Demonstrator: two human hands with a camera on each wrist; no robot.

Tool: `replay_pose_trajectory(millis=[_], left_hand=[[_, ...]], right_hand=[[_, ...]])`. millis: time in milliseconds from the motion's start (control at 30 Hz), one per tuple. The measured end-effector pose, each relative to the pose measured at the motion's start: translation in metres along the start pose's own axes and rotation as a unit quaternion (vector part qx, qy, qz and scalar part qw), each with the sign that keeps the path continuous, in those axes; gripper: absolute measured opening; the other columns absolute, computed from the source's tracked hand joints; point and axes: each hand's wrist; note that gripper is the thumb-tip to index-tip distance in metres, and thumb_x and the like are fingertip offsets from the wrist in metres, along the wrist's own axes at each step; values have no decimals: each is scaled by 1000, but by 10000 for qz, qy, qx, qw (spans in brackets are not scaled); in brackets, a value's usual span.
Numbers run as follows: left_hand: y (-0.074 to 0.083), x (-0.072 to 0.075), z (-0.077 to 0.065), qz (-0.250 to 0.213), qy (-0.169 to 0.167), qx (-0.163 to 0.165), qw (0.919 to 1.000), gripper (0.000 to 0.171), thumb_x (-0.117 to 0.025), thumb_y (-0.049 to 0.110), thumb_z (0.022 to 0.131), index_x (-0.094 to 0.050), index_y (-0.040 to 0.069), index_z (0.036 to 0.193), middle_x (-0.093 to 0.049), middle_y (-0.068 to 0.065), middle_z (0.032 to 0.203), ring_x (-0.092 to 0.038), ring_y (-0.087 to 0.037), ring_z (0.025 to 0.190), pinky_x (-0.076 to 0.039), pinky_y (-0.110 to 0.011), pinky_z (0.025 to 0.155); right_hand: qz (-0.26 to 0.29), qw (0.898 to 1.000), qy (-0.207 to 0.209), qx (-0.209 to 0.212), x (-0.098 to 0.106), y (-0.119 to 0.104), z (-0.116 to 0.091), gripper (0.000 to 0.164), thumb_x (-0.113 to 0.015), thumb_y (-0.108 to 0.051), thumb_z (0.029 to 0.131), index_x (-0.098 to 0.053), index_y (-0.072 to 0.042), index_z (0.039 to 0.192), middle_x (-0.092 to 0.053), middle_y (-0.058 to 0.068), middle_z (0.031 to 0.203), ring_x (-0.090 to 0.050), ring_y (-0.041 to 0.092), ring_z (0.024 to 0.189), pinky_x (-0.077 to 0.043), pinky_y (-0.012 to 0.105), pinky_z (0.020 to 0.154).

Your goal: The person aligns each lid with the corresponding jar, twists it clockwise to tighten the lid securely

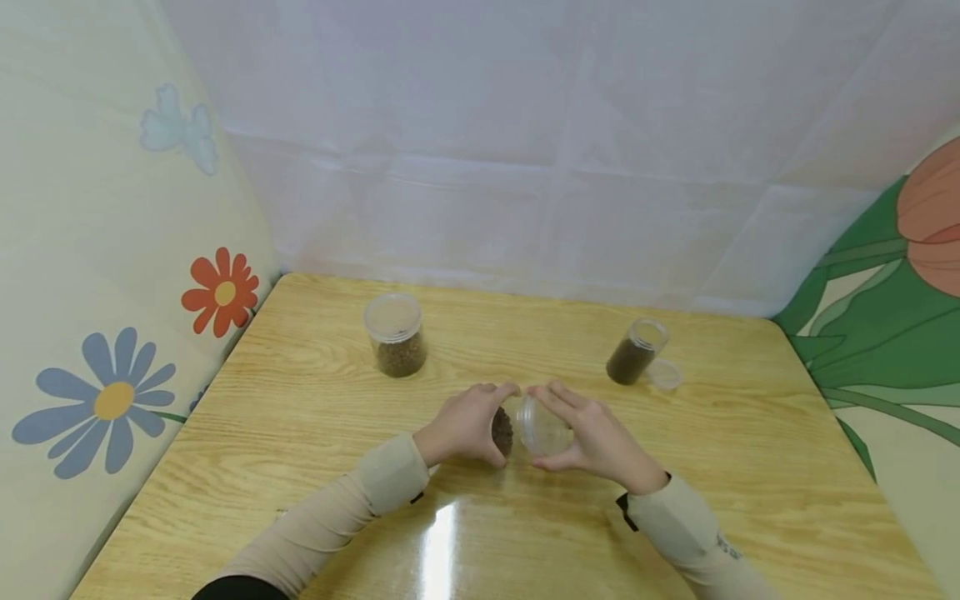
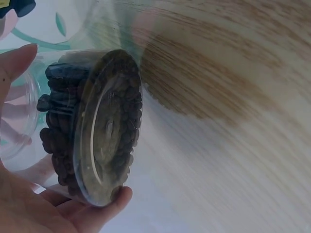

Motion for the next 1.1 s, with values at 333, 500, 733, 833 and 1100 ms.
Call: replay_pose_trajectory(millis=[333, 500, 733, 833, 1100], left_hand=[[1, -2, 0, -22, -28, 130, 9999, 95, -86, 31, 48, -42, 21, 131, -57, -7, 116, -54, -22, 101, -49, -44, 75], [2, -3, 0, -40, -45, 159, 9999, 95, -86, 31, 48, -42, 21, 131, -56, -7, 116, -53, -23, 102, -49, -45, 75], [2, -2, 1, -29, 38, 148, 9999, 95, -86, 31, 47, -43, 20, 131, -57, -8, 115, -54, -23, 101, -49, -43, 74], [2, -2, 1, -25, 48, 144, 9999, 96, -86, 32, 47, -43, 19, 131, -57, -9, 115, -54, -24, 101, -49, -43, 74], [1, -2, 3, -53, -50, 123, 9999, 98, -86, 33, 48, -40, 19, 133, -55, -9, 118, -53, -24, 103, -48, -43, 77]], right_hand=[[236, 9991, 167, -318, -4, -3, -3, 81, -79, -39, 66, -49, 4, 127, -53, 29, 118, -56, 47, 96, -54, 38, 64], [361, 9979, 169, -505, -4, -5, -3, 80, -79, -37, 66, -48, 3, 128, -51, 33, 117, -61, 42, 86, -51, 23, 55], [471, 9954, 25, -838, -2, -5, -1, 80, -80, -35, 66, -47, 3, 129, -52, 31, 118, -63, 28, 68, -46, 16, 53], [502, 9942, -38, -946, -1, -5, -1, 80, -80, -34, 66, -47, 2, 129, -53, 29, 119, -63, 27, 69, -45, 16, 52], [668, 9910, -126, -1153, -1, -6, -3, 80, -78, -32, 69, -43, 0, 133, -50, 27, 124, -63, 30, 76, -50, 22, 56]])
Point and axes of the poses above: each hand's wrist, its own z-axis towards the middle knuckle, its own x-axis out of the back of the hand, y = z × x
